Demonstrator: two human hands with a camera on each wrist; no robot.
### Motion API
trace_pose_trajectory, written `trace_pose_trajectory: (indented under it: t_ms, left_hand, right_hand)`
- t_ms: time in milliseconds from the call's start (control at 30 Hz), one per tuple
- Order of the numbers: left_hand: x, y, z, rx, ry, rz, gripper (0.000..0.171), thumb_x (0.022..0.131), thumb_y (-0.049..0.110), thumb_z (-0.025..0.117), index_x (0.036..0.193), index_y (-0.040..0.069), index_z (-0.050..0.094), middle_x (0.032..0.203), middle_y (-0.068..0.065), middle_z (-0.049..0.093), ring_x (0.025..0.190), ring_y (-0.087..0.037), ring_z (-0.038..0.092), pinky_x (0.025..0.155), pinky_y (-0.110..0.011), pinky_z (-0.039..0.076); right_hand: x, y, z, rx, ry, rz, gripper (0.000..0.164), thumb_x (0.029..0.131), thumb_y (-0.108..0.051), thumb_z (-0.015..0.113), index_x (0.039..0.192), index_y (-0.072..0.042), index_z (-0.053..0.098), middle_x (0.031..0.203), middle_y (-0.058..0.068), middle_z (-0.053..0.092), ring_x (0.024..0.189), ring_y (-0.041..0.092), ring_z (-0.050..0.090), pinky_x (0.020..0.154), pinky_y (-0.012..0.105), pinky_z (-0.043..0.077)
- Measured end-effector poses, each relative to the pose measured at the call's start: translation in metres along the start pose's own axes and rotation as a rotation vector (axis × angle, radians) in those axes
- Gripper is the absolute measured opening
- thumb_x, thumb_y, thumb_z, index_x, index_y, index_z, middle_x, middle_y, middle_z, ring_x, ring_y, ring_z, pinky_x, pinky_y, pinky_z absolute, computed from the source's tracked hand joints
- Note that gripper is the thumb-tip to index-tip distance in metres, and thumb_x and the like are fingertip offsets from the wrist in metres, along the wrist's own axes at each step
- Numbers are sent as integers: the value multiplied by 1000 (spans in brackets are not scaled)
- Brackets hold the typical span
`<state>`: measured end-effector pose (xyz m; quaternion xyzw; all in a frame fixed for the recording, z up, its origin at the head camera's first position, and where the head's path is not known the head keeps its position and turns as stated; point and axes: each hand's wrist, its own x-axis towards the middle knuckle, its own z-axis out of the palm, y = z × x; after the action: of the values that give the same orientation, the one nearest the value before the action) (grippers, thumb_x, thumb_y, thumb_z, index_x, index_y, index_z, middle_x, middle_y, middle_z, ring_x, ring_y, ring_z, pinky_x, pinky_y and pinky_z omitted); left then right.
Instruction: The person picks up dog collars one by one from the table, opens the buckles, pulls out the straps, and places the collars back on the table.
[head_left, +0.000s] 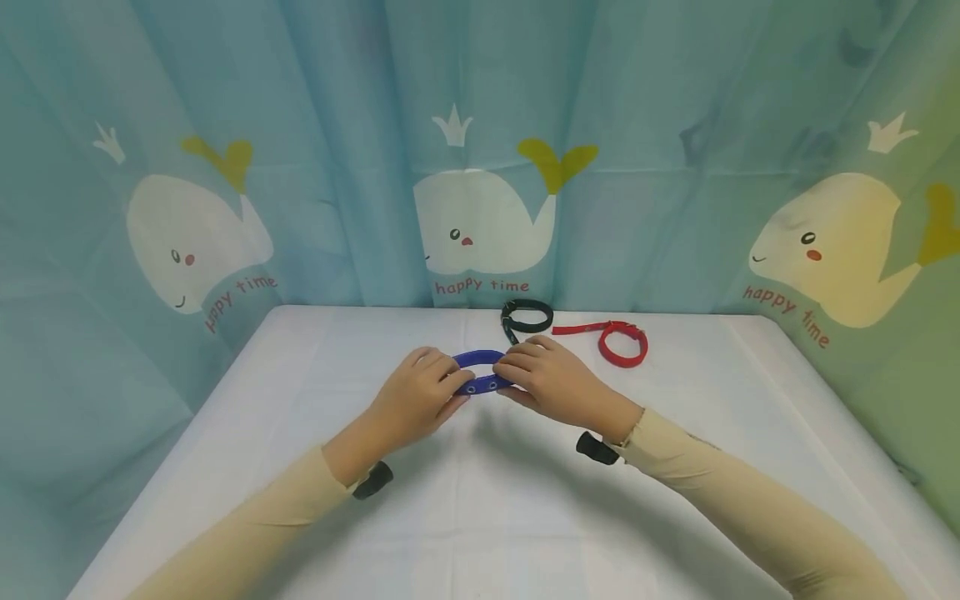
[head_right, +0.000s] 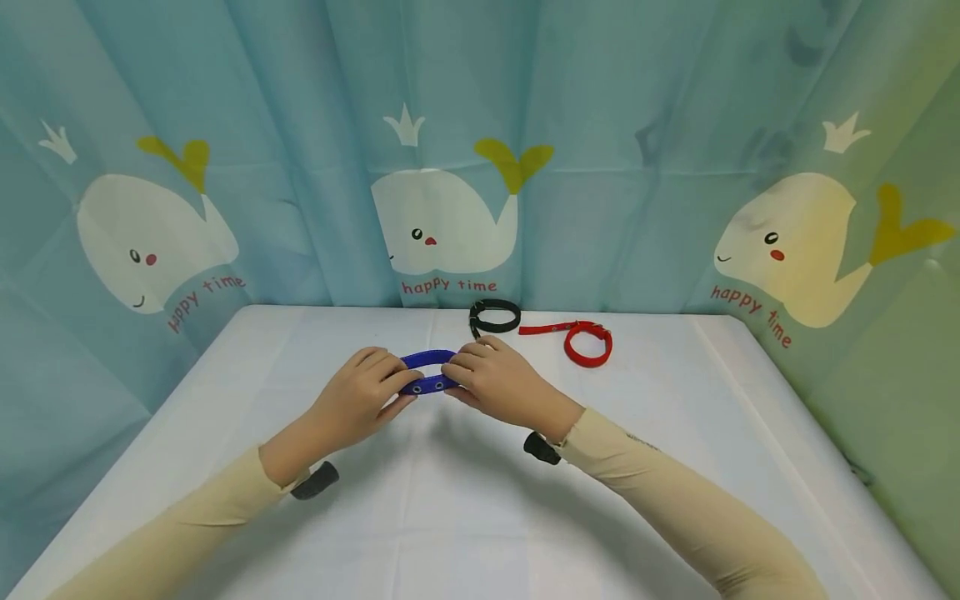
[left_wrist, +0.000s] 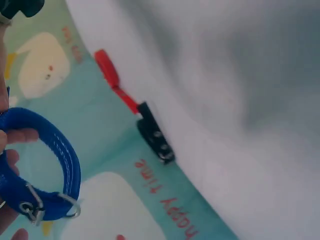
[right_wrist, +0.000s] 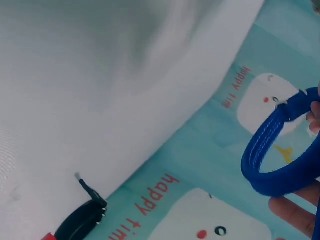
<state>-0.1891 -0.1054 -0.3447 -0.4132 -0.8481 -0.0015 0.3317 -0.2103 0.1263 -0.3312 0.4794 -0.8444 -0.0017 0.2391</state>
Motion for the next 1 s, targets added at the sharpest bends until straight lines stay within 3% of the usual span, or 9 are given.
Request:
trace_pose_trajectory:
  t_ms: [167,367,467,667,867,1000]
  left_hand:
    - [4,9,-10,-32,71,-27,29,78,30,76,96,8,70,80,-3,61,78,-18,57,82,-34,50]
    - [6,15,-13,-96,106,-67,30,75,28,79,95,8,68,76,-2,59,74,-16,55,79,-32,50]
    - [6,16,-15,-117,115,-88,29,76,27,78,96,8,66,78,-1,60,74,-15,57,78,-32,50]
    - [7,20,-20,-167,64,-167,23,82,24,73,97,9,65,80,0,62,75,-13,57,79,-32,52]
    - [14,30,-19,-205,94,-153,21,80,23,75,94,10,67,80,0,62,74,-13,57,76,-31,51]
    - [18,35,-21,-237,88,-134,20,81,22,74,94,9,67,80,0,61,74,-13,57,75,-30,50]
  right_hand:
    - [-11,-3,-10,21,77,49,37,80,-23,74,113,-7,66,96,2,72,86,15,68,80,30,54]
    - [-19,-5,-14,-8,96,69,30,80,-23,75,104,-7,65,77,-2,67,66,10,60,64,22,51]
    - [-25,-4,-17,-15,83,100,28,80,-24,75,100,-8,64,77,-2,67,68,11,61,66,24,51]
    - [-31,-3,-24,32,71,138,31,81,-30,73,102,-8,66,82,0,70,75,14,64,74,30,53]
    - [-22,-14,-23,106,168,72,43,86,-46,63,107,-8,66,86,0,71,77,13,65,74,30,52]
    - [-17,-19,-24,132,241,43,38,79,-37,73,103,-8,68,83,0,71,73,12,64,69,27,51]
